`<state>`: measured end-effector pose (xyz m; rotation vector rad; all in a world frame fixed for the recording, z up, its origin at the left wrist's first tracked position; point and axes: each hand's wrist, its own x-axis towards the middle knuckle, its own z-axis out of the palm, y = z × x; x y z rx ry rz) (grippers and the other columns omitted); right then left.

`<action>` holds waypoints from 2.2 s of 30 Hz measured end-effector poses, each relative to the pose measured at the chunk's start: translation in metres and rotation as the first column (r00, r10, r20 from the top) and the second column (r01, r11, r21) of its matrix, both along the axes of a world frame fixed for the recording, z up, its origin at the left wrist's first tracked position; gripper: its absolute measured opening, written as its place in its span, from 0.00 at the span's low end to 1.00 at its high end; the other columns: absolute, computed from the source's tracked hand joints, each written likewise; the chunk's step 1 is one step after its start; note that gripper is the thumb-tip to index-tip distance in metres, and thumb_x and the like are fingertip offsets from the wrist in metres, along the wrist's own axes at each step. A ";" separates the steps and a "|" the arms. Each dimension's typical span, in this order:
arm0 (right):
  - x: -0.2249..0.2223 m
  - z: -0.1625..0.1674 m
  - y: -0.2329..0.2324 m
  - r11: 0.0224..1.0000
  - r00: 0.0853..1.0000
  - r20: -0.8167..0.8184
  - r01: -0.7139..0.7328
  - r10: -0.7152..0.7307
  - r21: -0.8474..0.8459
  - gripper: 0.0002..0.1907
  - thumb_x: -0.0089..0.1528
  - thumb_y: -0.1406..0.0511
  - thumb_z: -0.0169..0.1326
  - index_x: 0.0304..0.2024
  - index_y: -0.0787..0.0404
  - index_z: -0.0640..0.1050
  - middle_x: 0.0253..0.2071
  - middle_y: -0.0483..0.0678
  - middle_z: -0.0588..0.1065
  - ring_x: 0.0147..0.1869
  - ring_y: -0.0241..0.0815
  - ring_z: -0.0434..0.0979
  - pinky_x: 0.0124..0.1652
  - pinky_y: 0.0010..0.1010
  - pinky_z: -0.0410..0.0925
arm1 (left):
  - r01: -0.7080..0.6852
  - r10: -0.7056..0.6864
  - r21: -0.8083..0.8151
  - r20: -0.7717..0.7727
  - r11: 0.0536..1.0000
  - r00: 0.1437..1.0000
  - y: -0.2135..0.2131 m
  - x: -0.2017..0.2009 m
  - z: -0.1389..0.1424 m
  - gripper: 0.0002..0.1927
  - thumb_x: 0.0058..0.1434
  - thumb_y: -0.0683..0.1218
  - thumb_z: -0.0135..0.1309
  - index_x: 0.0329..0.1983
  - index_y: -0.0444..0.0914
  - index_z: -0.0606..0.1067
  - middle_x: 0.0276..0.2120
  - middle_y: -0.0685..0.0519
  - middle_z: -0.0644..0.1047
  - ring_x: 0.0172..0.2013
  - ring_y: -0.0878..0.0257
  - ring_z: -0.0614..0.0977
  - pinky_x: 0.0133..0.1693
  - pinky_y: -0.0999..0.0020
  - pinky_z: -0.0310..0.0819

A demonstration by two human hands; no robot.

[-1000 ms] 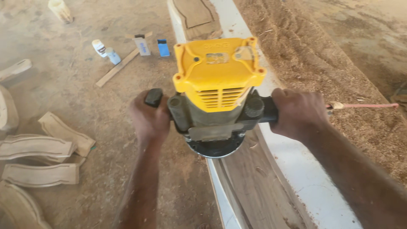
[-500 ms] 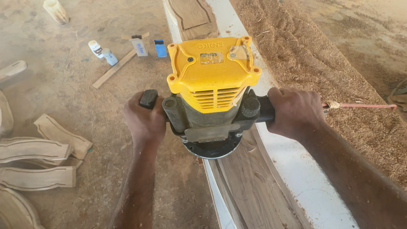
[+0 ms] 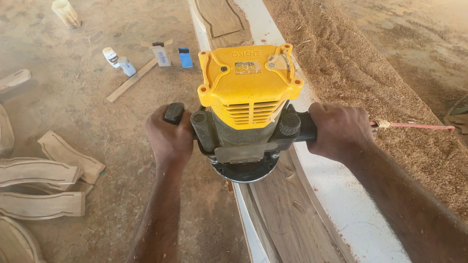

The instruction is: The person uses a yellow handheld router to carve a decorative pattern into a piece of wood clamped to a workbench. The person guides the router along the wood surface, creating grooves and removing material while sawdust accumulates.

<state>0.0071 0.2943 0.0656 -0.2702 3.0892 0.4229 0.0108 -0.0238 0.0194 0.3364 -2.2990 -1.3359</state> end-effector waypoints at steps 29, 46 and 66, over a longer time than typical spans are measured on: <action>-0.011 0.002 0.001 0.999 0.999 0.001 0.048 -0.048 -0.012 0.16 0.54 0.57 0.64 0.38 0.54 0.73 0.30 0.42 0.75 0.33 0.39 0.77 0.36 0.38 0.74 | 0.051 -0.051 0.009 0.022 0.999 0.998 0.002 -0.029 -0.012 0.08 0.57 0.42 0.53 0.22 0.38 0.73 0.17 0.53 0.73 0.17 0.63 0.69 0.23 0.62 0.65; -0.014 -0.004 0.006 0.997 0.997 -0.014 0.075 -0.075 0.002 0.14 0.55 0.56 0.62 0.38 0.53 0.73 0.27 0.42 0.75 0.28 0.37 0.76 0.29 0.34 0.73 | 0.064 -0.068 0.048 0.066 0.997 0.996 0.005 -0.042 -0.014 0.07 0.57 0.43 0.55 0.24 0.38 0.73 0.19 0.54 0.74 0.18 0.64 0.70 0.23 0.63 0.67; -0.017 -0.007 0.010 0.997 0.996 -0.047 0.077 -0.077 -0.002 0.11 0.57 0.57 0.59 0.37 0.52 0.74 0.29 0.41 0.77 0.29 0.36 0.78 0.30 0.33 0.75 | 0.109 -0.112 0.086 0.037 0.990 0.993 0.006 -0.053 -0.021 0.06 0.56 0.44 0.56 0.27 0.38 0.76 0.20 0.54 0.75 0.18 0.65 0.73 0.25 0.63 0.73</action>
